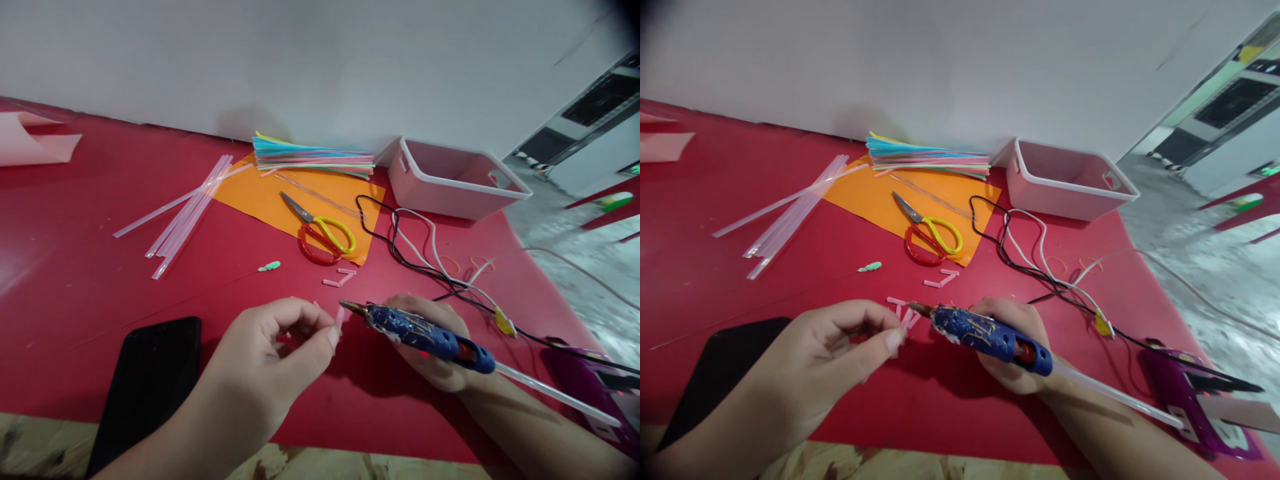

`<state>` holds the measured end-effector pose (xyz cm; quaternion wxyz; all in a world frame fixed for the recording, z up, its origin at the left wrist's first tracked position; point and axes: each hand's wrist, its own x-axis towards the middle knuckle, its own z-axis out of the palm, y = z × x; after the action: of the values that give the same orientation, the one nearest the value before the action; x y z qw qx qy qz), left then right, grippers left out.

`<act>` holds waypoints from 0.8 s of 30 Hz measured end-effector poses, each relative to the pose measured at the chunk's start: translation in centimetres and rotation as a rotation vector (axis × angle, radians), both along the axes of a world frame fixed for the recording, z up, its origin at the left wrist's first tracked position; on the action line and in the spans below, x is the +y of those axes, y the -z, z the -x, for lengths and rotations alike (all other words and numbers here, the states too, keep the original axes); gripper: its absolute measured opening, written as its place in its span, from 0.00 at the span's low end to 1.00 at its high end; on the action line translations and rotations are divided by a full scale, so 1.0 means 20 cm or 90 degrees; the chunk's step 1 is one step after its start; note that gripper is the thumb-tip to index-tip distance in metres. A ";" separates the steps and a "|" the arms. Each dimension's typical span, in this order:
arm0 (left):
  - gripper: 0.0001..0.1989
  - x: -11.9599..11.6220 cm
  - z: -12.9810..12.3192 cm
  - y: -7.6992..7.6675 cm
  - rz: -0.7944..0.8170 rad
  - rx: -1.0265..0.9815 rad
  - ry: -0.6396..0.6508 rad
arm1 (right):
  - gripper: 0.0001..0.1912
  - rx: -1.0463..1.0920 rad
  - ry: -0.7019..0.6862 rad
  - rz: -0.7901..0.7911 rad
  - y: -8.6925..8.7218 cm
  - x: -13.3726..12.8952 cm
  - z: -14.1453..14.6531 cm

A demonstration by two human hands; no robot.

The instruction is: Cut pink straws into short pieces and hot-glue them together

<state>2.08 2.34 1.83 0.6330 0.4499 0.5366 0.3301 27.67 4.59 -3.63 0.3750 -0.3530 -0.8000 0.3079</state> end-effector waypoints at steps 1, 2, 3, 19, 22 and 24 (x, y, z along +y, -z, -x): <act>0.08 0.00 0.00 0.00 0.002 -0.003 0.004 | 0.04 -0.004 0.003 0.004 0.00 0.00 0.00; 0.08 0.00 0.00 0.00 0.004 -0.006 0.004 | 0.04 -0.004 0.005 0.008 0.00 0.00 0.00; 0.08 0.00 0.00 0.00 0.004 -0.008 0.004 | 0.05 -0.004 0.005 0.013 0.01 0.00 0.00; 0.07 -0.03 -0.03 -0.06 0.031 0.001 -0.075 | 0.03 -0.065 0.198 -0.008 0.03 0.01 0.02; 0.06 -0.02 -0.03 -0.06 0.029 0.010 -0.083 | 0.01 -0.061 0.274 0.035 0.05 0.01 0.02; 0.04 -0.01 -0.02 -0.05 0.028 -0.003 -0.065 | 0.02 -0.056 0.297 0.049 0.06 0.01 0.02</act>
<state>2.56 2.12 2.75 0.6263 0.4071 0.5645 0.3512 27.23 4.78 -4.73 0.3868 -0.5557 -0.6999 0.2272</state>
